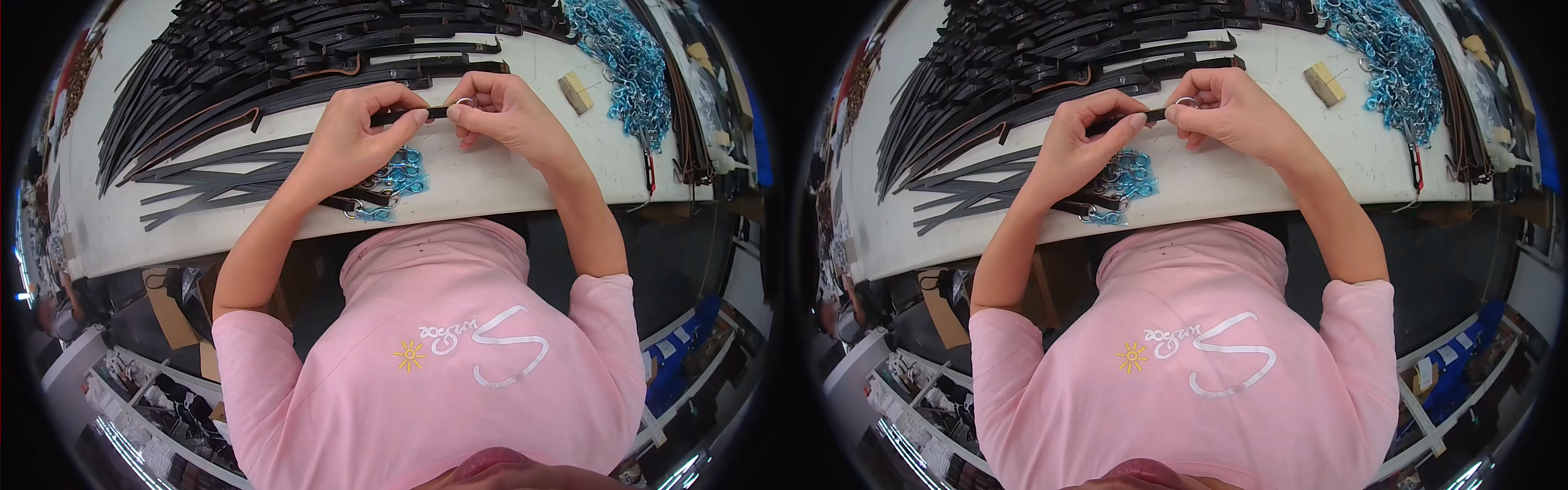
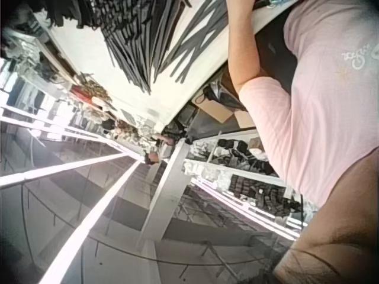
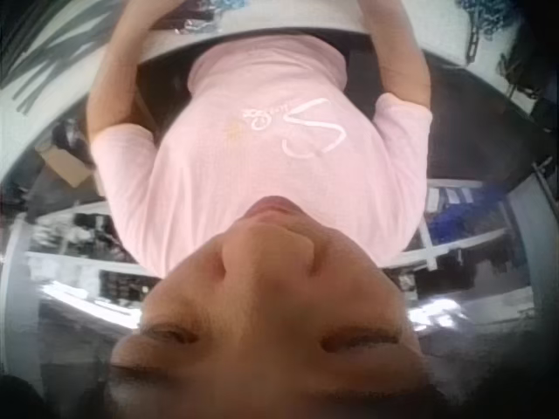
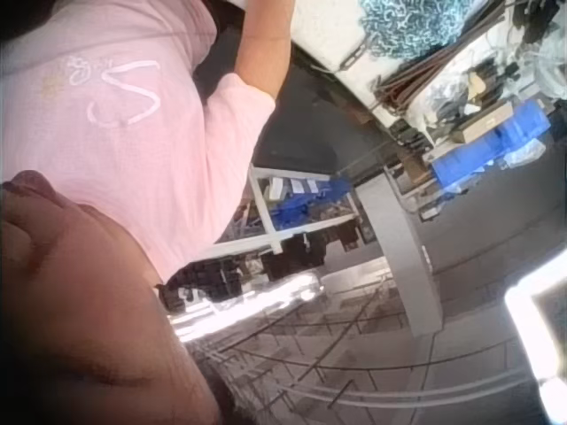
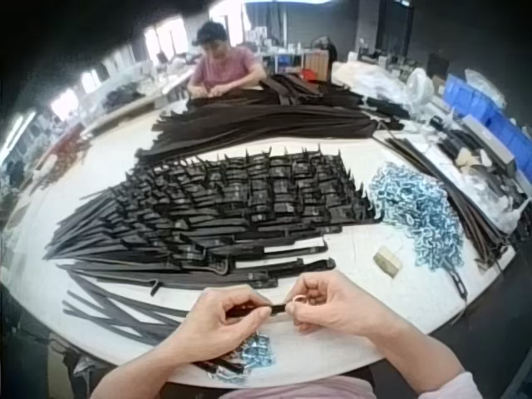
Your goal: The person attaches small metal rings to the ends of black leather straps at a workbench. They repeatedly pick up a strap and a ring, thread the ring through the strap's end, and place the finished item on the table. The process is repeated for multiple straps throughout the clip.
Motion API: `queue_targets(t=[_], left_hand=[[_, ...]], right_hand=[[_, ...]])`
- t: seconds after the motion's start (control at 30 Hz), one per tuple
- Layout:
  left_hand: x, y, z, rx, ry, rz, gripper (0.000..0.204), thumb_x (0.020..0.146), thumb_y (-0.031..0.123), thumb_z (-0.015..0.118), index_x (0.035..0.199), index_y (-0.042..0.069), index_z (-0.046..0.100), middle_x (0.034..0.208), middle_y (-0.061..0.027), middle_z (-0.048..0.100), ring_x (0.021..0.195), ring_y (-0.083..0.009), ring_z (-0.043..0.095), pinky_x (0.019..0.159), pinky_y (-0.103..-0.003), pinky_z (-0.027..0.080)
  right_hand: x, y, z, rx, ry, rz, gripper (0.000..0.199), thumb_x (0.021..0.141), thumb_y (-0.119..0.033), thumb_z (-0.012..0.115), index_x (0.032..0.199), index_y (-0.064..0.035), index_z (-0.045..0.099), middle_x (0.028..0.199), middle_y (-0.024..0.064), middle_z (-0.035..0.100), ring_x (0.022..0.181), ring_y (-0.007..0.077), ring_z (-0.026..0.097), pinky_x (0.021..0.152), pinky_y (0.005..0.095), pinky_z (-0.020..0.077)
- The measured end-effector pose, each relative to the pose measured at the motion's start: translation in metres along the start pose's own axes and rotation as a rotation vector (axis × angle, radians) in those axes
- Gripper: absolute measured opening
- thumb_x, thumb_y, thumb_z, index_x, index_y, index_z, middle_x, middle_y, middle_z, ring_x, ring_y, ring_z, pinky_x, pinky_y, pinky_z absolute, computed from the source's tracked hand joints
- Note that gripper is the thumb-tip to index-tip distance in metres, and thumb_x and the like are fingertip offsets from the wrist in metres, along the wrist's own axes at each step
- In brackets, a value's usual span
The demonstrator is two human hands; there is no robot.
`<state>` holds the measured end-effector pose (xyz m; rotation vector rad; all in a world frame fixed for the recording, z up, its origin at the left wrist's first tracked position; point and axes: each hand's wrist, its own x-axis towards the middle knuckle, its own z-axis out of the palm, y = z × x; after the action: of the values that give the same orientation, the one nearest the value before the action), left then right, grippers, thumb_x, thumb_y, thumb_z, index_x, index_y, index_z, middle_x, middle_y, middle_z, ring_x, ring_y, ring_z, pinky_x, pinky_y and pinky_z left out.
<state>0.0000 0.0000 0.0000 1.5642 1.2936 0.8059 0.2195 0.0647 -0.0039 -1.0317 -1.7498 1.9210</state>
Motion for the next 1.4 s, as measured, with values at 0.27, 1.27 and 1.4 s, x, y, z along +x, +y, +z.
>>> queue_targets(t=[0.27, 1.27, 1.4], left_hand=[[0.001, -0.002, -0.001, 0.041, 0.002, 0.042, 0.018, 0.092, 0.012, 0.065, 0.098, -0.005, 0.067, 0.084, -0.0004, 0.065, 0.078, -0.0042, 0.054, 0.071, -0.020, 0.045], [0.017, -0.005, -0.007, -0.216, -0.285, -0.186, 0.021, 0.096, 0.022, 0.061, 0.099, 0.001, 0.067, 0.079, 0.0003, 0.065, 0.069, -0.0041, 0.056, 0.066, -0.019, 0.045], [0.016, -0.013, 0.002, -0.128, -0.167, -0.102, 0.018, 0.092, 0.018, 0.066, 0.094, 0.000, 0.067, 0.077, 0.0019, 0.062, 0.070, -0.0029, 0.053, 0.066, -0.020, 0.044]], right_hand=[[0.000, 0.000, 0.001, 0.021, 0.005, -0.011, 0.018, 0.091, -0.017, 0.066, 0.096, -0.0002, 0.063, 0.076, 0.0011, 0.062, 0.070, 0.0073, 0.061, 0.066, 0.0242, 0.0546], [0.006, 0.004, -0.001, 0.016, -0.003, 0.067, 0.021, 0.088, -0.020, 0.068, 0.093, 0.0002, 0.063, 0.076, 0.0036, 0.064, 0.065, 0.0091, 0.062, 0.064, 0.0227, 0.0541], [0.006, 0.007, -0.003, 0.029, -0.019, 0.062, 0.022, 0.089, -0.021, 0.068, 0.094, 0.0003, 0.064, 0.078, 0.0039, 0.064, 0.066, 0.0087, 0.062, 0.064, 0.0225, 0.0542]])
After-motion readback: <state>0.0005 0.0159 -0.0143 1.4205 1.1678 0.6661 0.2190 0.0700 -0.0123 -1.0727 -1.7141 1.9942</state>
